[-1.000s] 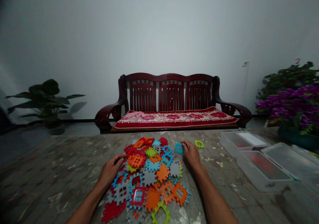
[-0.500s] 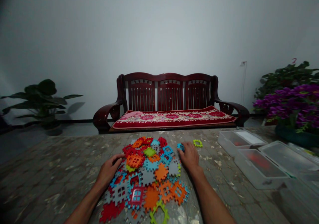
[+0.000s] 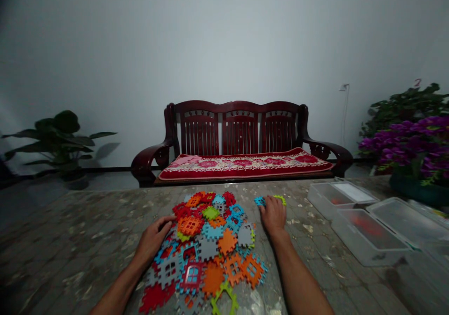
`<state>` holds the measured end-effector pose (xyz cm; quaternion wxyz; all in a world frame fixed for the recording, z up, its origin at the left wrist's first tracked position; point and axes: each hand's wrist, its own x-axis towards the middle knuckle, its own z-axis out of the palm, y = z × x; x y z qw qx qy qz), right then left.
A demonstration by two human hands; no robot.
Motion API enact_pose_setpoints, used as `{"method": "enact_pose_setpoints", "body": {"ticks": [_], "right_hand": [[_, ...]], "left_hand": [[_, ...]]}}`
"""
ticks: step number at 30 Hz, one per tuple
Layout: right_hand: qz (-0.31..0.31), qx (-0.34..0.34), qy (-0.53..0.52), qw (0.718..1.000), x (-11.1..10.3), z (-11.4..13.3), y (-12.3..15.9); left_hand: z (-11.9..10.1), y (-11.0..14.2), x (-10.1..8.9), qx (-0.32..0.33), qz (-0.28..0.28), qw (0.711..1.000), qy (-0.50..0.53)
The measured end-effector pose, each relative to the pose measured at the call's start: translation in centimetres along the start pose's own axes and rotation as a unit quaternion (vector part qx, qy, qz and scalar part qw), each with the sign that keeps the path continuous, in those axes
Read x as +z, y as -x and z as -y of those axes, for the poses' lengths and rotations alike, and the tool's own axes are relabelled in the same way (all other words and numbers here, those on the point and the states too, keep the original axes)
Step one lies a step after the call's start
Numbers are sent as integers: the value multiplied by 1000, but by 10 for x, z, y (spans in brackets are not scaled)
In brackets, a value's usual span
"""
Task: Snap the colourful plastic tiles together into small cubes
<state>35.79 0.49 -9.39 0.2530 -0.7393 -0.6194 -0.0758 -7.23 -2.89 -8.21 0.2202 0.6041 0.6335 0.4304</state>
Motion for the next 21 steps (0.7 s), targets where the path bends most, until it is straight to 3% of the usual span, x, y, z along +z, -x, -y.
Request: {"method": "enact_pose_setpoints", "body": {"ticks": [4, 16, 21], "right_hand": [[11, 46, 31, 998, -2, -12, 2], [21, 53, 35, 998, -6, -48, 1], [-28, -2, 17, 999, -2, -45, 2]], "left_hand": [[0, 0, 0, -2, 0, 1000, -3], [-3, 1, -1, -6, 0, 1000, 2], [-2, 0, 0, -5, -4, 1000, -1]]}}
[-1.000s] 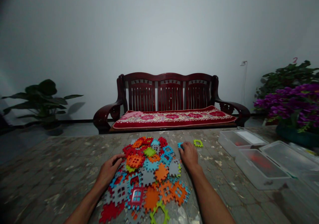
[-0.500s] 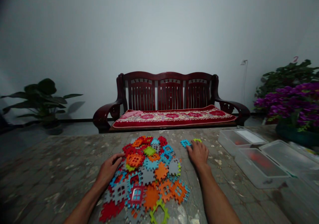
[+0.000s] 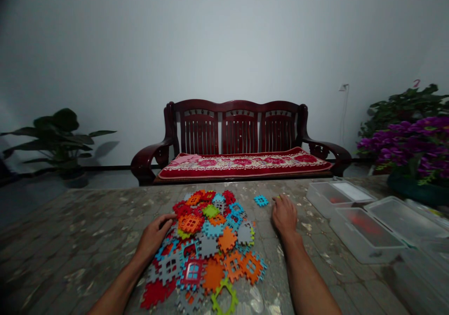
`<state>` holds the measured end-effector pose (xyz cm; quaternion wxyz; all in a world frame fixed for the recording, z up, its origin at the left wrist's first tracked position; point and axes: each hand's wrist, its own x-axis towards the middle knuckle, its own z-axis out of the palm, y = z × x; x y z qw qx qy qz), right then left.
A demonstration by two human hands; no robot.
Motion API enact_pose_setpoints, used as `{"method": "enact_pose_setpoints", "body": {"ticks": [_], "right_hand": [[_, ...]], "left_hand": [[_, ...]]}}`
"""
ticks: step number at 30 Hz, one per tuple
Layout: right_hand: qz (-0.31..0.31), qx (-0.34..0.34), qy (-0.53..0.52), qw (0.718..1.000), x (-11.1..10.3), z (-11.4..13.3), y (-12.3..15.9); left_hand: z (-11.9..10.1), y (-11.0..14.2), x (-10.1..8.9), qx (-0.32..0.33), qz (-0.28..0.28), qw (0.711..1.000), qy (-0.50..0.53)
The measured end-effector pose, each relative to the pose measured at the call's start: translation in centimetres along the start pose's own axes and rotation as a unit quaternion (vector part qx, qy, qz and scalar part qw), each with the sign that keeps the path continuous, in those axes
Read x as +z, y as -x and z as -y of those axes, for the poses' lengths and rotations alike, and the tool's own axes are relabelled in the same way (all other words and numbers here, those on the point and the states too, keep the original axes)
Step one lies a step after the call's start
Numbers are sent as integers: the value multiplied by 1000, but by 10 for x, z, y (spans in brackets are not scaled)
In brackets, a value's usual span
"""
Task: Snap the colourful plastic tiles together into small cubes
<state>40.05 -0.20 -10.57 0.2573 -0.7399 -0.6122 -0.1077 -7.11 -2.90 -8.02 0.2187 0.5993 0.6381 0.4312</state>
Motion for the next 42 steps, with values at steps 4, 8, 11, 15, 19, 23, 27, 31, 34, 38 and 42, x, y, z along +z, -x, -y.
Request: {"method": "enact_pose_setpoints", "body": {"ticks": [4, 8, 11, 15, 19, 23, 27, 31, 34, 38, 42], "right_hand": [[37, -93, -57, 993, 6, 19, 3], [95, -126, -83, 984, 7, 28, 7], [93, -98, -79, 988, 3, 27, 8], [80, -103, -134, 982, 0, 38, 7], [128, -162, -254, 945, 4, 68, 9], [195, -170, -304, 917, 10, 89, 11], [194, -142, -324, 915, 10, 92, 12], [156, -106, -308, 933, 7, 91, 9], [120, -27, -256, 959, 4, 88, 5], [77, 40, -188, 978, -3, 80, 4], [53, 31, -85, 994, -15, 73, 10]], "left_hand": [[0, 0, 0, 2, 8, 1000, -2], [0, 0, -1, 4, 12, 1000, -8], [0, 0, -1, 8, 12, 1000, -7], [0, 0, 0, 9, 6, 1000, -6], [0, 1, 1, 7, 5, 1000, -8], [2, 1, 1, 11, 10, 1000, -8], [3, 0, 1, 15, 10, 1000, -5], [5, -1, 1, 13, 10, 1000, -5], [5, -2, 1, 6, 15, 1000, -8], [5, -1, 1, 0, 15, 1000, -6], [2, -1, 1, 5, 14, 1000, -2]]}}
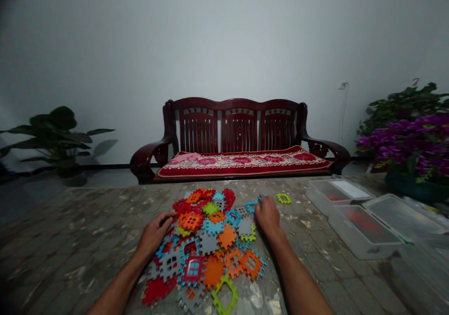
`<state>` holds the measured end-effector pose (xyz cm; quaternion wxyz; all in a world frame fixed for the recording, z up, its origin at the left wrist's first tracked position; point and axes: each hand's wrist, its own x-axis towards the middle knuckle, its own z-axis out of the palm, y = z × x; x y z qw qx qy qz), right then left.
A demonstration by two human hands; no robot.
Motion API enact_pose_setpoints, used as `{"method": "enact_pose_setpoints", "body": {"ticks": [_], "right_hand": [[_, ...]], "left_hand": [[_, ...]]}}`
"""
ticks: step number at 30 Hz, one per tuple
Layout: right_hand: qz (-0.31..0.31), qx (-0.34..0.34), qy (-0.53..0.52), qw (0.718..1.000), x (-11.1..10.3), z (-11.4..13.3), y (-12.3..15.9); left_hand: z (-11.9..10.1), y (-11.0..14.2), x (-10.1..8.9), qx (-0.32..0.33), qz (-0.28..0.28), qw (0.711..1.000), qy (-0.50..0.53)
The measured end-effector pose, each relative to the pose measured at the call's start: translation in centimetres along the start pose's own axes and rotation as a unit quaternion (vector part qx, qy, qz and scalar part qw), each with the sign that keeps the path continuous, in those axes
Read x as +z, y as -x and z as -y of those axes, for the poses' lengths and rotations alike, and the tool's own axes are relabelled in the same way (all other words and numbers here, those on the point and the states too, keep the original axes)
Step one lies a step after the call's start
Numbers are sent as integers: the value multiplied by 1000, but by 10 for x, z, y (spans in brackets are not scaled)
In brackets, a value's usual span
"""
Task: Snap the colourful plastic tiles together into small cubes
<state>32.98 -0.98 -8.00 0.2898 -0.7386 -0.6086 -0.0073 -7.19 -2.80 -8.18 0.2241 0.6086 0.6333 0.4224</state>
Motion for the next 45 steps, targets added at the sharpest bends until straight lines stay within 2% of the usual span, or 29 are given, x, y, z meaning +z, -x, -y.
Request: {"method": "enact_pose_setpoints", "body": {"ticks": [7, 12, 16, 22, 30, 36, 40, 45], "right_hand": [[44, -21, 36, 998, -17, 4, 8], [76, -62, 61, 993, -12, 3, 5], [62, -62, 64, 994, -4, 3, 0], [42, -104, -22, 993, 5, 7, -2], [148, -167, -117, 968, 15, 10, 0], [118, -185, -175, 960, 13, 11, -1], [102, -157, -208, 960, 8, 11, -5], [13, -100, -216, 971, -8, -6, -13]], "left_hand": [[-3, 0, -1, -2, 8, 1000, -3], [-2, 1, -1, 0, 7, 1000, -4], [0, 1, -1, 0, 6, 1000, -4], [2, 0, 0, 0, 1, 1000, -3], [1, 0, 1, 2, -7, 1000, -1], [-1, 1, -1, 5, -4, 1000, -5], [0, 0, -1, 1, 2, 1000, -8], [-1, 0, 0, -1, -1, 1000, -4]]}}
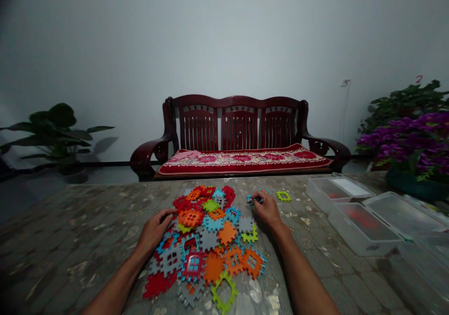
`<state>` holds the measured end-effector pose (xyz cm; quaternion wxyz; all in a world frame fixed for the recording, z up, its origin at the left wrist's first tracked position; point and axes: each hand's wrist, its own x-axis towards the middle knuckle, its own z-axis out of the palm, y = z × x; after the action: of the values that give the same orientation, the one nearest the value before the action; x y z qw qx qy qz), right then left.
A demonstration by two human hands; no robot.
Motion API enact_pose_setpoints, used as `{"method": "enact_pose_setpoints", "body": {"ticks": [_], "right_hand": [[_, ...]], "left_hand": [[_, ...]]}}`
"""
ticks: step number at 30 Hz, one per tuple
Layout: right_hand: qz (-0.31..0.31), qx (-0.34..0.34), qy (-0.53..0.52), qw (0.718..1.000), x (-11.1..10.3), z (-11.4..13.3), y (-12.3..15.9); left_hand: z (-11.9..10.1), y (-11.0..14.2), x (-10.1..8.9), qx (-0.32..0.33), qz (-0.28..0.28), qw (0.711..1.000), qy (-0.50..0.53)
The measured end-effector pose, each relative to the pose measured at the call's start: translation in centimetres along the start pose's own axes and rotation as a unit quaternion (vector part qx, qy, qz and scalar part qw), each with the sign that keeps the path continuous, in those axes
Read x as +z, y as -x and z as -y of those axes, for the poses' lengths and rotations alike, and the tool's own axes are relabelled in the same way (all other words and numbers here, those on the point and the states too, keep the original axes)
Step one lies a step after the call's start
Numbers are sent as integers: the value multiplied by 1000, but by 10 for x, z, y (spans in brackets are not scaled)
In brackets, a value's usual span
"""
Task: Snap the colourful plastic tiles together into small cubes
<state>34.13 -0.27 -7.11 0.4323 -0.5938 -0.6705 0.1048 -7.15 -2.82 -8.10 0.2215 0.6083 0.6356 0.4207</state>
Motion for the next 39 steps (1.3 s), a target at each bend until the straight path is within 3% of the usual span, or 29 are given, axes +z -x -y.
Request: {"method": "enact_pose_setpoints", "body": {"ticks": [3, 7, 12, 21, 27, 33, 36, 39], "right_hand": [[-24, 27, 42, 998, -14, -14, 7], [6, 56, 107, 993, -27, -30, 27], [8, 90, 148, 985, -34, -33, 41], [7, 94, 194, 976, -26, -25, 32], [-47, 124, 235, 963, -43, -43, 29], [7, 138, 299, 944, -54, -57, 31], [4, 147, 309, 940, -55, -55, 29], [-7, 98, 295, 950, -51, -46, 26]], "left_hand": [[0, 0, 0, -4, -3, 1000, 4], [0, 0, 1, -7, 3, 1000, 0], [-2, 0, 0, -5, 5, 1000, -3], [-3, -1, -1, -15, 5, 1000, -18], [-3, -1, -1, -13, 2, 1000, -10], [-5, -2, -3, -22, -2, 999, -25], [-4, -3, -3, -23, -2, 999, -26], [-3, -4, -2, -21, 3, 1000, -19]]}}
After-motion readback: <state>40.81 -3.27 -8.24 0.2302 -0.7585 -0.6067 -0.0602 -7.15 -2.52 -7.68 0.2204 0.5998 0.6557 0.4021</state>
